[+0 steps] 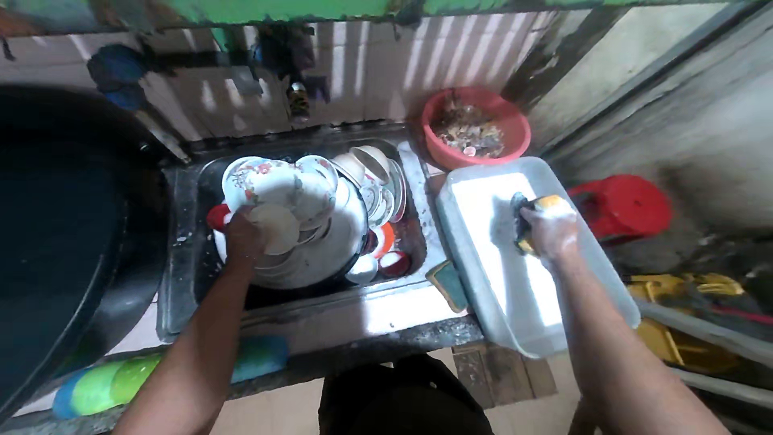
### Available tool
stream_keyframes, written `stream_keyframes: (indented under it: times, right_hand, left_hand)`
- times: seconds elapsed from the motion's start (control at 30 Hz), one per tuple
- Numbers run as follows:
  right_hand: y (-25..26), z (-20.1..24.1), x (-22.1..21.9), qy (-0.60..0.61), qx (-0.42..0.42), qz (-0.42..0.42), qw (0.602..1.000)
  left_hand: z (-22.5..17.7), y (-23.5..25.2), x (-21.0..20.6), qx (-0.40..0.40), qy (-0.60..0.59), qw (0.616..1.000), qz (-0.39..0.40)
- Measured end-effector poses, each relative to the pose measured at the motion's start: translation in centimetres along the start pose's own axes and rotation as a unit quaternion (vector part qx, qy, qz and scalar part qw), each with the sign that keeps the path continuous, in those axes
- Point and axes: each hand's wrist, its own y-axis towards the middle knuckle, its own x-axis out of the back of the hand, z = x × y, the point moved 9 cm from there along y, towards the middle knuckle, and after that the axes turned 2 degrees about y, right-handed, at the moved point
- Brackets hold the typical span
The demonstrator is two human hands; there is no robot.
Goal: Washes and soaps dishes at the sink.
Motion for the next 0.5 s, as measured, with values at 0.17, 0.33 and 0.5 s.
stream_keyframes:
  times: [0.17, 0.33, 0.5]
  right_hand:
    - [2.3, -4.7, -0.2, -0.168, 0.034, 0.03, 0.985]
    - [1.3, -6.4, -4.0, -0.289, -0.051, 0.101, 0.951]
    - [-1.9, -4.7, -4.8, -0.032, -0.125, 0.166, 0.978]
  left_hand:
    - [-6.7, -3.3, -0.2, -0.097, 0.019, 0.994, -0.055]
    - [-18.4, -11.0, -19.4, -0.343, -0.018, 0.879, 0.331]
    - [-18.4, -11.6, -32.3, -0.409, 0.166, 0.803, 0.4]
